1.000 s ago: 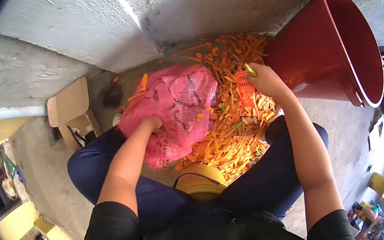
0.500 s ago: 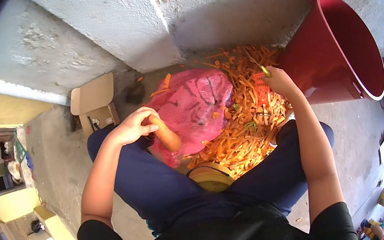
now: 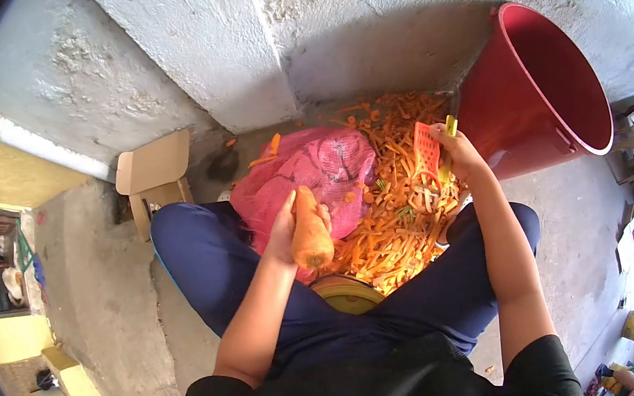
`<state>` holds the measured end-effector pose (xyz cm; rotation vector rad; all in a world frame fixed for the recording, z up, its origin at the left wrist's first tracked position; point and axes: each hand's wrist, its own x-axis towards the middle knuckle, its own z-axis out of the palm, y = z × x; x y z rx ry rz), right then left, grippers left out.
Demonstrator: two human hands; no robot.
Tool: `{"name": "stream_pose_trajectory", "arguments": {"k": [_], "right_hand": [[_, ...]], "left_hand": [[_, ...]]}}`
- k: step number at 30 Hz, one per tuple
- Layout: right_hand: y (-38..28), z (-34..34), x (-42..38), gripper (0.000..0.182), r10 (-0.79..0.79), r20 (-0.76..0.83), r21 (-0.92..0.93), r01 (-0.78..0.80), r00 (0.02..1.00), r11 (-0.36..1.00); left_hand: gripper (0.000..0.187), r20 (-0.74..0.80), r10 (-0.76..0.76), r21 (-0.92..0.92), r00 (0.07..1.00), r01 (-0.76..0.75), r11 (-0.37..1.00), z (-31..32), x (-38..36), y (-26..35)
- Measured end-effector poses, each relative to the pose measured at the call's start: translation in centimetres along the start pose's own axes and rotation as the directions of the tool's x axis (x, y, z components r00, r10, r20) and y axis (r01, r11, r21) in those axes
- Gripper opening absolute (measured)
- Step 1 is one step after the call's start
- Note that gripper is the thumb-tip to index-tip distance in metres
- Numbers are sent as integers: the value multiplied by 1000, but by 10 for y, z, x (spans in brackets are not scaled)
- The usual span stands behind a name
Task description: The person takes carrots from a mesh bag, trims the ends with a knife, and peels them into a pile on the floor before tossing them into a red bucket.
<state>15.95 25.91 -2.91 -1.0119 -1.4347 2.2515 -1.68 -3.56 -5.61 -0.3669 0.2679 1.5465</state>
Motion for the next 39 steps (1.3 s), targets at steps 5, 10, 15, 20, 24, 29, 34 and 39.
{"name": "stream_pose_trajectory", "arguments": {"k": [5, 10, 15, 20, 24, 29, 34, 39], "right_hand": [[-8, 9, -18, 19, 10, -63, 536, 25, 998, 844], [-4, 13, -35, 18, 13, -76, 359, 15, 997, 933], [2, 65, -73, 19, -1, -170, 267, 47, 985, 962], [15, 87, -83, 17, -91, -229, 139, 125, 969, 982], [8, 111, -95, 19, -20, -102, 153, 35, 995, 988], [11, 124, -102, 16, -78, -98, 180, 94, 992, 979], [18, 140, -98, 12, -217, -179, 172, 247, 960, 954], [27, 150, -99, 11, -317, -175, -71, 309, 932, 948]], "left_hand": [[36, -85, 95, 25, 992, -94, 995, 18, -19, -37], [32, -128, 66, -145, 990, -85, 986, 15, -8, -51], [35, -253, 77, -36, 964, -89, 995, 40, -10, -59], [42, -264, 267, 241, 927, -205, 949, 47, -13, -69], [45, -233, 110, 328, 966, -29, 944, 49, -13, -69], [47, -179, 1, 400, 984, 72, 914, 72, -19, -72], [38, -124, -15, 365, 992, 60, 929, 61, -11, -67], [35, -56, 22, 388, 998, 1, 922, 36, -2, -65]]}}
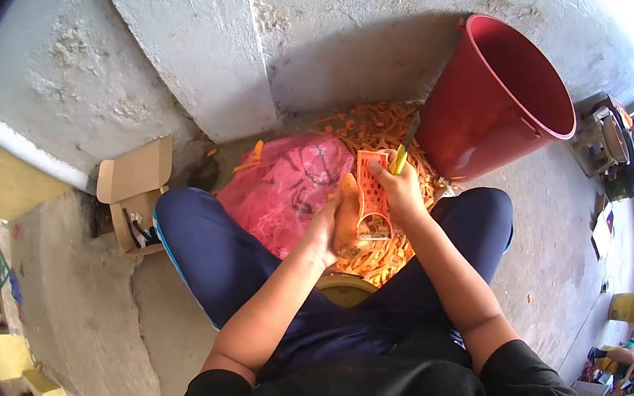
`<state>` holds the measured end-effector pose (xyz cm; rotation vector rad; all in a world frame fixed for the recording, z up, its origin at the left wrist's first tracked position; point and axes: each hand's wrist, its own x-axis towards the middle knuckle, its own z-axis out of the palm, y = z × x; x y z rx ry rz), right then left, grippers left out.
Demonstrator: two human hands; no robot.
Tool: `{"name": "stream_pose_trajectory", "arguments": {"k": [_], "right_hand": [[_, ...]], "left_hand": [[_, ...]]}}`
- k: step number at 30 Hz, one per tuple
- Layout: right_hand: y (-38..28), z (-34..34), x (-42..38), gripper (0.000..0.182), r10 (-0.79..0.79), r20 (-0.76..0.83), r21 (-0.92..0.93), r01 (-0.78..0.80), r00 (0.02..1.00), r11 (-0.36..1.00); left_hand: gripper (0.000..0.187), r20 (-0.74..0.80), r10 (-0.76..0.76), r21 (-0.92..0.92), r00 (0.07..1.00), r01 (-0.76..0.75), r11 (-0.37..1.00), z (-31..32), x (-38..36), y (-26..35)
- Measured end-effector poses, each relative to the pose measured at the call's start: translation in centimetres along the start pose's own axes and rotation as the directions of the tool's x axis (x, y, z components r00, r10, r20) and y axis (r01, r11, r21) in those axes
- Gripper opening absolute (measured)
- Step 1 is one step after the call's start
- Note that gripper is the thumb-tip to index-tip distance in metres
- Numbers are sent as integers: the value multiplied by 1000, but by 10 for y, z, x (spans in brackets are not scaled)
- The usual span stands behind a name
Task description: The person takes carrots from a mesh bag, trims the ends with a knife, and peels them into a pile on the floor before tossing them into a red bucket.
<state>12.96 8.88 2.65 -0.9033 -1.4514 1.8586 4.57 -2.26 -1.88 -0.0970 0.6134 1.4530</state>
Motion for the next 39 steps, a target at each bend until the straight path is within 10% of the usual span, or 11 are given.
{"name": "stream_pose_trajectory", "arguments": {"k": [12, 39], "right_hand": [[3, -3, 6, 15, 1, -60, 74, 4, 998, 997], [7, 5, 9, 17, -191, -3, -436, 171, 981, 884]], "left_hand": [[40, -7, -126, -17, 992, 126, 992, 6, 1, -1], [41, -170, -60, 30, 984, 66, 997, 8, 10, 4]]}}
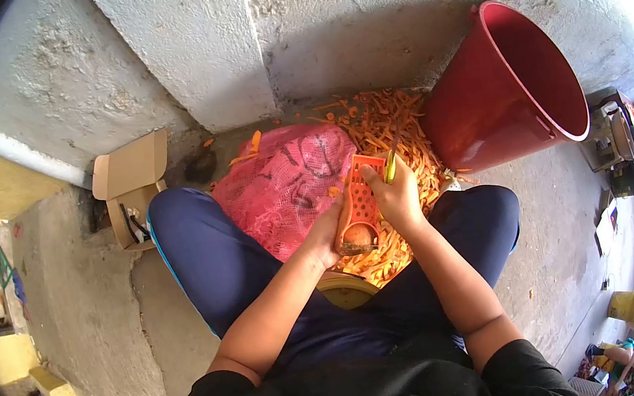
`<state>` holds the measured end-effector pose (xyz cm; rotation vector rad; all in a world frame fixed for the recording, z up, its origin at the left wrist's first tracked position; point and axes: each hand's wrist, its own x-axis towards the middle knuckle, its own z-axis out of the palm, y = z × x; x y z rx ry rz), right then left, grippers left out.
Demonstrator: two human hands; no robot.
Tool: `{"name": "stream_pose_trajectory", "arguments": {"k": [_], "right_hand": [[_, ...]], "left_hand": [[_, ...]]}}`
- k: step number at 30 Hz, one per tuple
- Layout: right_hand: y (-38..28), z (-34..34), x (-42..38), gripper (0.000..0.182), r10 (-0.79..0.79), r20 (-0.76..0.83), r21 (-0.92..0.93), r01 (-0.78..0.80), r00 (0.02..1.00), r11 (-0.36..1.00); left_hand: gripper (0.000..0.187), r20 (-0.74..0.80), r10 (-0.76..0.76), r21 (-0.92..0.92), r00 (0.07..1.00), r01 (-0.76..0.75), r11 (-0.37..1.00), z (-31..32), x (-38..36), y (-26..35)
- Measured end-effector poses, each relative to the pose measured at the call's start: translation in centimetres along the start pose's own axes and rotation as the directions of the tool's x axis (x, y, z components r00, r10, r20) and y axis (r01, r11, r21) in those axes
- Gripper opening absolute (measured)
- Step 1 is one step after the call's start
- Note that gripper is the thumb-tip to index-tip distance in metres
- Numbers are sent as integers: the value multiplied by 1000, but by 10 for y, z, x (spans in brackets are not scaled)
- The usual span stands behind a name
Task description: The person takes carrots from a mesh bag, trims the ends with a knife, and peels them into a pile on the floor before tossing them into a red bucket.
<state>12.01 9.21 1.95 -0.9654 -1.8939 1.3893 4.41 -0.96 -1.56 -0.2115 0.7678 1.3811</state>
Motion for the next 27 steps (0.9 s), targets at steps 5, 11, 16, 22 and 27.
{"name": "stream_pose_trajectory", "arguments": {"k": [5, 11, 16, 22, 27], "right_hand": [[37, -34, 55, 20, -20, -338, -264, -74, 941, 962], [44, -63, 83, 21, -111, -418, -287, -15, 901, 958], [-10, -17, 20, 16, 112, -120, 149, -94, 986, 984], [-6, -1, -2, 19, 94, -12, 186, -90, 996, 978], [15, -25, 24, 14, 35, -380, 50, -17, 924, 999]], "left_hand": [[45, 140, -49, 165, 989, 26, 986, -4, -17, -9], [46, 163, -117, -48, 980, 126, 991, -7, -16, -2], [44, 182, -45, -146, 982, 72, 987, -8, -8, 3], [45, 117, -24, -160, 993, 43, 986, -5, -8, 2], [43, 505, -102, -218, 857, 241, 946, -21, -7, 3]]}}
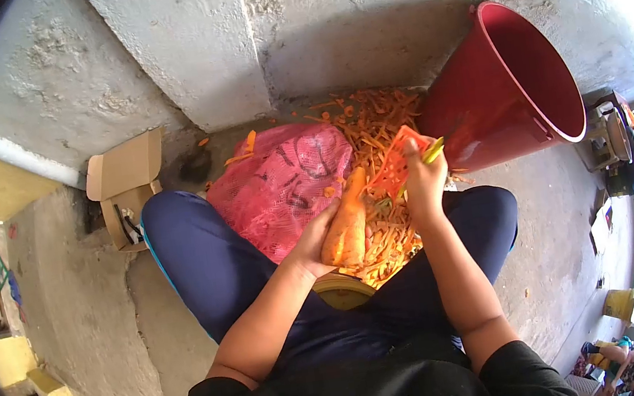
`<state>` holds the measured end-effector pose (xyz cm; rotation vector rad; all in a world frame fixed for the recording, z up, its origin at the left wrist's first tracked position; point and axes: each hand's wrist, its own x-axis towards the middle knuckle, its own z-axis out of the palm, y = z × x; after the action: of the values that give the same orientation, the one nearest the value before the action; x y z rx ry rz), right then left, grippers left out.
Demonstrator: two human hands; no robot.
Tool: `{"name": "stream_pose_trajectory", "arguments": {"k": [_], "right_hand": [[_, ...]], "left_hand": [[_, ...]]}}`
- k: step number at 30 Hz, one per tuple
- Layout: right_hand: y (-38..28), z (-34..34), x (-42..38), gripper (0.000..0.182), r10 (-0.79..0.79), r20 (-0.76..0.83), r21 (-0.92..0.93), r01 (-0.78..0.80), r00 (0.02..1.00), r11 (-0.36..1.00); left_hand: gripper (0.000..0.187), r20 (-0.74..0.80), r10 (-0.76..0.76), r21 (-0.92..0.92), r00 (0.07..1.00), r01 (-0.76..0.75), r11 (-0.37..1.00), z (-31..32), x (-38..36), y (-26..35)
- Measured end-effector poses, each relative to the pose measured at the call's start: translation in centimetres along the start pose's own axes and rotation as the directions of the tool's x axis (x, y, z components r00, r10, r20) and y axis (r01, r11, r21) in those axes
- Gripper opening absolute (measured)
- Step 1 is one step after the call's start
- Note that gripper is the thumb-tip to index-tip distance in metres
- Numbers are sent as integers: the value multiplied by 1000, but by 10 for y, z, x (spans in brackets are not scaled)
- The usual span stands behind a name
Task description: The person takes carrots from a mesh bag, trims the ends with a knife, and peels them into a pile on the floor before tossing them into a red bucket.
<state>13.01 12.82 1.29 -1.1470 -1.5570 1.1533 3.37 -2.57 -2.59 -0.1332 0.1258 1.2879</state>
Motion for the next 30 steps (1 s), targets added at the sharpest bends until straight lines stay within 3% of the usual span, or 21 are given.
{"name": "stream_pose_trajectory", "arguments": {"k": [2, 3, 4, 6, 7, 11, 13, 16, 18, 19, 20, 22, 23, 26, 28, 30], "right_hand": [[-8, -5, 1, 14, 109, 33, 232, -114, 993, 966], [-18, -6, -5, 13, 104, 104, 260, -128, 989, 957], [-22, -7, -13, 13, 122, 186, 233, -164, 975, 959], [-19, -5, -24, 19, -50, 338, 41, 39, 940, 998], [-19, -4, -25, 21, -48, 375, 100, 11, 926, 995], [-37, -18, -8, 22, -41, 489, -120, 114, 871, 986], [-32, -18, -7, 20, -17, 406, -20, 27, 914, 999], [-37, -10, -16, 19, 16, 339, 73, -44, 941, 996], [-40, -1, -27, 19, 39, 343, 131, -88, 939, 987], [-34, 3, -30, 20, -3, 339, 97, -32, 941, 995], [-35, 8, -35, 20, 24, 332, 195, -93, 943, 976], [-25, 14, -35, 19, -51, 336, 115, 13, 940, 993], [-24, 13, -36, 18, 11, 350, 125, -59, 937, 990], [-25, 12, -33, 16, -55, 329, -58, 78, 943, 995], [-10, 14, -27, 16, -67, 283, -54, 86, 957, 995], [-14, 11, -12, 16, -84, 169, -73, 98, 982, 993]], "left_hand": [[42, -99, 18, 10, 995, -17, 1000, -1, 2, -1], [42, -177, 45, 15, 983, -43, 999, -4, 4, -1], [41, -256, 73, 22, 964, -69, 997, -5, 6, -2], [40, -326, 110, 40, 939, -102, 994, 2, 8, -4], [39, -360, 126, 49, 925, -116, 992, 6, 9, -4], [38, -233, 113, 0, 966, -116, 993, -6, 5, 0], [38, -192, 136, 49, 972, -129, 990, -2, 4, 1], [38, -264, 235, 147, 936, -202, 968, 0, 7, -2], [37, -305, 212, 169, 929, -166, 972, 2, 9, -4], [37, -325, 200, 179, 924, -147, 973, 5, 9, -4], [38, -329, 181, 151, 927, -138, 979, 9, 8, -5], [38, -335, 144, 93, 931, -119, 989, 22, 7, -7], [40, -329, 145, 128, 933, -108, 986, 24, 7, -7], [44, -310, 153, 215, 938, -88, 973, 25, 7, -9], [44, -292, 160, 252, 943, -86, 964, 18, 9, -9], [42, -115, 40, 202, 993, -16, 979, 1, 1, -3]]}}
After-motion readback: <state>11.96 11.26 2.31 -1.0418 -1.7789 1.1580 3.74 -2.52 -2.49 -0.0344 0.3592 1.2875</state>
